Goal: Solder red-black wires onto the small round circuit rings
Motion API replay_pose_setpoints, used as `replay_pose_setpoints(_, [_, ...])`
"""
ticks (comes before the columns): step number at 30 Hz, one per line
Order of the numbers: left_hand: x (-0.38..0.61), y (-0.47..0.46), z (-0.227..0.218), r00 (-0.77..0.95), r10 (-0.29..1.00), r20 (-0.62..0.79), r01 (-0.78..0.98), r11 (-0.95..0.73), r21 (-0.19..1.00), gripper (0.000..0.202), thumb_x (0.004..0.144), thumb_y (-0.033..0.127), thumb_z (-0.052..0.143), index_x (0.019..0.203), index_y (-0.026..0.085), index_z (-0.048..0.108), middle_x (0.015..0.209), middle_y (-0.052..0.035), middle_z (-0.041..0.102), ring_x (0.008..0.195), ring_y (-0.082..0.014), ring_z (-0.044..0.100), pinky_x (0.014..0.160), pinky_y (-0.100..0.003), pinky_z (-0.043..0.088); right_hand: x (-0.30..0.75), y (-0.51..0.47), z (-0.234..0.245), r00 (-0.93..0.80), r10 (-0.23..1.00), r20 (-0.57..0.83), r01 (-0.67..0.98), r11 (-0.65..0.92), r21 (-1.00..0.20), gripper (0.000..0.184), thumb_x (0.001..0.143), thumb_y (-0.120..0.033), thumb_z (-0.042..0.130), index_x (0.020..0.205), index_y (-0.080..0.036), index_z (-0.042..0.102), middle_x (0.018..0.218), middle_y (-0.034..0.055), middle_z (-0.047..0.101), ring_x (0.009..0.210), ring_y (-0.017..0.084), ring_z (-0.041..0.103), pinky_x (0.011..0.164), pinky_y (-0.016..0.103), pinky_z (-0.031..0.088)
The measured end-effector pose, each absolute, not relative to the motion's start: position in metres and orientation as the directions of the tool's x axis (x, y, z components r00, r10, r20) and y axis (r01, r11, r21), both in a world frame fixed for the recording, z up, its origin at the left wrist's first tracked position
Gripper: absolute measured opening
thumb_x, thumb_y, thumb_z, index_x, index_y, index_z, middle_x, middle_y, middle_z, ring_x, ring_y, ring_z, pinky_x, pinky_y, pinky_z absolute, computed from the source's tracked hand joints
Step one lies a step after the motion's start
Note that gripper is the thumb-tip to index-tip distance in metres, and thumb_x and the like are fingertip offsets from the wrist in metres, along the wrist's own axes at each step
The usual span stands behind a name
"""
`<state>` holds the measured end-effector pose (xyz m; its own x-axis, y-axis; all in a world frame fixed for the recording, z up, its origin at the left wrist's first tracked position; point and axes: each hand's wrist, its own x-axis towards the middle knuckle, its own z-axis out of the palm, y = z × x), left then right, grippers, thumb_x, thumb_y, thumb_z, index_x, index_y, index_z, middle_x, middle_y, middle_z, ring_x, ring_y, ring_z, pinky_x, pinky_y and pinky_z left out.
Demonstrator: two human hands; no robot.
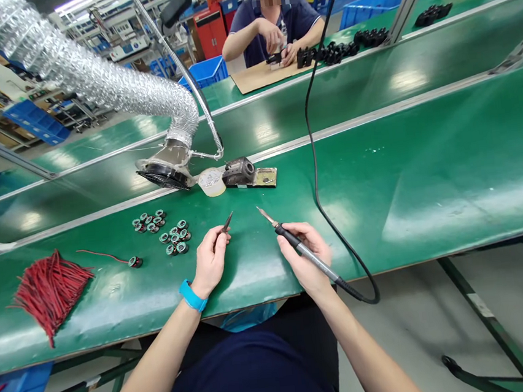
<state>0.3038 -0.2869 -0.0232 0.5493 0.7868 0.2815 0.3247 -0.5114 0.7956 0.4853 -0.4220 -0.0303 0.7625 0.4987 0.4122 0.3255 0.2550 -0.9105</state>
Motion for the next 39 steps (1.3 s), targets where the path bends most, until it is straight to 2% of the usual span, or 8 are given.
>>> replay_pose_setpoints(6, [0.312, -0.289, -0.013, 0.532, 0.752, 0.391, 0.640, -0.659, 0.396, 0.032, 0.103, 0.030, 0.055, 0.127, 0.014, 0.069, 0.132, -0.0209, 0.063, 0.135, -0.0404, 0.051, 0.119, -0.063, 0.033, 0.483, -0.421, -0.036, 0.762, 0.540, 0.357, 0.211, 0.315, -0.925, 0.040, 0.092, -0.044, 0.073, 0.126, -0.023, 0.072, 0.104, 0.0073, 0.076, 0.083, 0.020, 0.074, 0.078, 0.036, 0.063])
replay_pose_setpoints(10, [0.330, -0.333, 0.019, 0.533, 0.780, 0.329, 0.400, -0.575, 0.714, 0.035, 0.104, 0.042, 0.057, 0.125, 0.020, 0.073, 0.128, -0.0160, 0.065, 0.128, -0.0343, 0.057, 0.115, -0.053, 0.042, 0.468, -0.414, -0.037, 0.728, 0.578, 0.369, 0.221, 0.312, -0.924, 0.050, 0.098, -0.047, 0.066, 0.142, -0.024, 0.063, 0.128, 0.0126, 0.073, 0.111, 0.026, 0.073, 0.099, 0.045, 0.061])
replay_pose_setpoints(13, [0.352, -0.362, 0.037, 0.644, 0.763, 0.057, 0.028, -0.098, 0.995, 0.041, 0.100, 0.056, 0.059, 0.108, 0.019, 0.075, 0.104, -0.0097, 0.071, 0.096, -0.0238, 0.068, 0.090, -0.038, 0.056, 0.449, -0.409, -0.038, 0.687, 0.600, 0.411, 0.291, 0.291, -0.911, 0.062, 0.100, -0.046, 0.061, 0.157, -0.025, 0.048, 0.144, 0.0157, 0.063, 0.126, 0.028, 0.067, 0.102, 0.047, 0.061])
replay_pose_setpoints(17, [0.371, -0.364, 0.043, 0.600, 0.793, -0.106, -0.143, 0.237, 0.961, 0.040, 0.089, 0.054, 0.074, 0.094, 0.015, 0.072, 0.079, -0.0032, 0.068, 0.074, -0.0155, 0.062, 0.077, -0.029, 0.055, 0.429, -0.411, -0.041, 0.615, 0.608, 0.502, 0.413, 0.294, -0.862, 0.094, 0.098, -0.042, 0.068, 0.172, -0.032, 0.011, 0.156, 0.0143, 0.055, 0.137, 0.028, 0.062, 0.109, 0.048, 0.059])
replay_pose_setpoints(26, [0.359, -0.356, 0.049, 0.689, 0.711, -0.140, -0.113, 0.297, 0.948, 0.048, 0.082, 0.061, 0.081, 0.084, 0.014, 0.070, 0.077, -0.0029, 0.068, 0.074, -0.0137, 0.062, 0.076, -0.027, 0.051, 0.421, -0.425, -0.037, 0.530, 0.651, 0.543, 0.600, 0.164, -0.783, 0.095, 0.103, -0.031, 0.062, 0.173, -0.023, -0.002, 0.159, 0.0225, 0.052, 0.140, 0.031, 0.061, 0.109, 0.048, 0.060])
replay_pose_setpoints(30, [0.357, -0.343, 0.051, 0.630, 0.770, -0.099, -0.240, 0.315, 0.918, 0.048, 0.088, 0.063, 0.074, 0.095, 0.018, 0.059, 0.085, -0.0040, 0.074, 0.074, -0.0157, 0.068, 0.075, -0.029, 0.055, 0.398, -0.448, -0.032, 0.456, 0.663, 0.593, 0.713, 0.127, -0.689, 0.086, 0.100, -0.024, 0.060, 0.173, -0.026, 0.013, 0.151, 0.0188, 0.061, 0.129, 0.034, 0.069, 0.099, 0.051, 0.067])
replay_pose_setpoints(35, [0.357, -0.332, 0.049, 0.595, 0.804, -0.001, -0.304, 0.226, 0.926, 0.041, 0.097, 0.059, 0.065, 0.103, 0.020, 0.054, 0.077, 0.0016, 0.066, 0.072, -0.0131, 0.063, 0.074, -0.027, 0.053, 0.400, -0.483, 0.001, 0.003, 0.488, 0.873, 0.897, 0.385, -0.218, 0.077, 0.088, -0.014, 0.066, 0.162, -0.025, 0.047, 0.102, 0.0069, 0.083, 0.091, 0.032, 0.081, 0.080, 0.046, 0.074])
replay_pose_setpoints(39, [0.361, -0.345, 0.047, 0.589, 0.807, 0.049, -0.290, 0.155, 0.944, 0.036, 0.101, 0.055, 0.062, 0.109, 0.019, 0.057, 0.087, 0.0002, 0.065, 0.083, -0.0129, 0.062, 0.084, -0.026, 0.052, 0.424, -0.464, 0.023, 0.453, 0.510, 0.731, 0.826, 0.068, -0.559, 0.057, 0.094, -0.030, 0.072, 0.148, -0.026, 0.059, 0.121, 0.0150, 0.077, 0.108, 0.035, 0.076, 0.089, 0.054, 0.068])
